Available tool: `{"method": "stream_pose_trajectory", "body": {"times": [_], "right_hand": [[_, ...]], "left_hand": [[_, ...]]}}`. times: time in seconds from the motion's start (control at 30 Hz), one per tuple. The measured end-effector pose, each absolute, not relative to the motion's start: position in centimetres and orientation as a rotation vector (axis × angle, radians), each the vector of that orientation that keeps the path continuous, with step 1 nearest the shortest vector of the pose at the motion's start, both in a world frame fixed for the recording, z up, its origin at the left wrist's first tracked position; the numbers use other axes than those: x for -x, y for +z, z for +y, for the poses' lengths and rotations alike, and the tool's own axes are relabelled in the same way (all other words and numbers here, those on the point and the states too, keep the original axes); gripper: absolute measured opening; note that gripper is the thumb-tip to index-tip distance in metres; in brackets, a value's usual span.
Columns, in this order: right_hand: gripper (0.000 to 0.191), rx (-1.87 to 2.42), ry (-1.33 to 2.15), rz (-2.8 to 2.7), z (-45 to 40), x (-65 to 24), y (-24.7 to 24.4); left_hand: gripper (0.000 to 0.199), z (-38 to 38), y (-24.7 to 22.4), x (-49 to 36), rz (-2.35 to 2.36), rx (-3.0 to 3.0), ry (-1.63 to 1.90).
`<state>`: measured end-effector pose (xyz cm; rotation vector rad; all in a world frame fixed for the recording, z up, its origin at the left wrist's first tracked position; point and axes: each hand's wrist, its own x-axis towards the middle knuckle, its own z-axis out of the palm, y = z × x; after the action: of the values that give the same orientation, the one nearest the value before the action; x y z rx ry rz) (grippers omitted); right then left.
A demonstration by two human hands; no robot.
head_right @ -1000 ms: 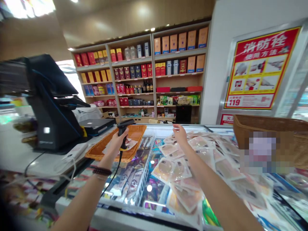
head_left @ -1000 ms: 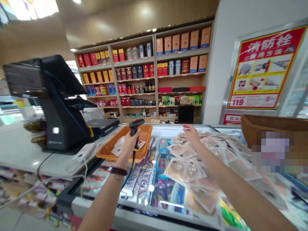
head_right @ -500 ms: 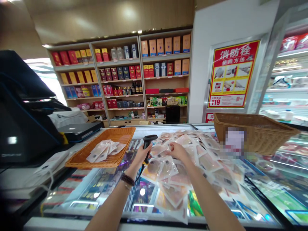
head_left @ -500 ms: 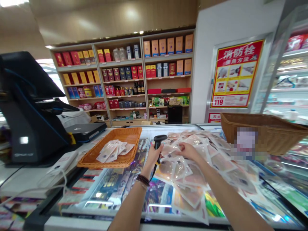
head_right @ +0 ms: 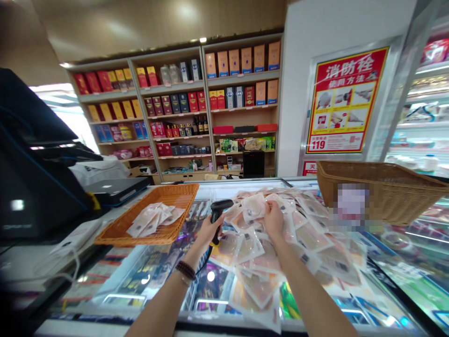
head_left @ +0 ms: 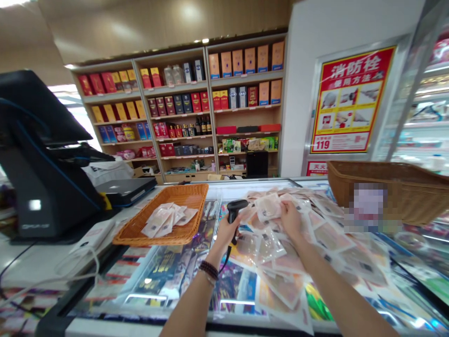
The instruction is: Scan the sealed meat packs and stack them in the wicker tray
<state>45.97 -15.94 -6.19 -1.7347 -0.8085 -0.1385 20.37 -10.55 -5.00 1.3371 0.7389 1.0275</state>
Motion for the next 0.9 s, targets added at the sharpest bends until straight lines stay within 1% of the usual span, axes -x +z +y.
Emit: {"method": "stream_pose_trajectory", "body": {"times": [0.23,0.43,0.57,0.67,0.9], "right_hand": [[0.019,1.628,-0.121,-0.722,-16.1,-46.1,-6.2],[0.026,1.534,-0.117,-0.721,-16.3,-46.0,-6.0],[0.03,1.523,-0.105,-0.69,-16.3,-46.2,-6.0],[0.03,1.52,-0.103,-0.674,-16.2,-46.2,-5.9],[0.031,1.531,-0.12,-0.631,-16.2,-46.1,-5.9]], "left_hand": [[0.063,-10.9,-5.5,-21.1,0.653,-1.442,0.992],[0.059,-11.3,-5.0,-21.2,0.58,-1.478,0.888],[0.061,-11.7,-4.5,-21.3,0.55,-1.454,0.87],[0.063,-11.8,-4.5,-21.3,0.55,-1.469,0.859],[0.061,-11.5,-4.7,-21.5,0.581,-1.507,0.868]]}}
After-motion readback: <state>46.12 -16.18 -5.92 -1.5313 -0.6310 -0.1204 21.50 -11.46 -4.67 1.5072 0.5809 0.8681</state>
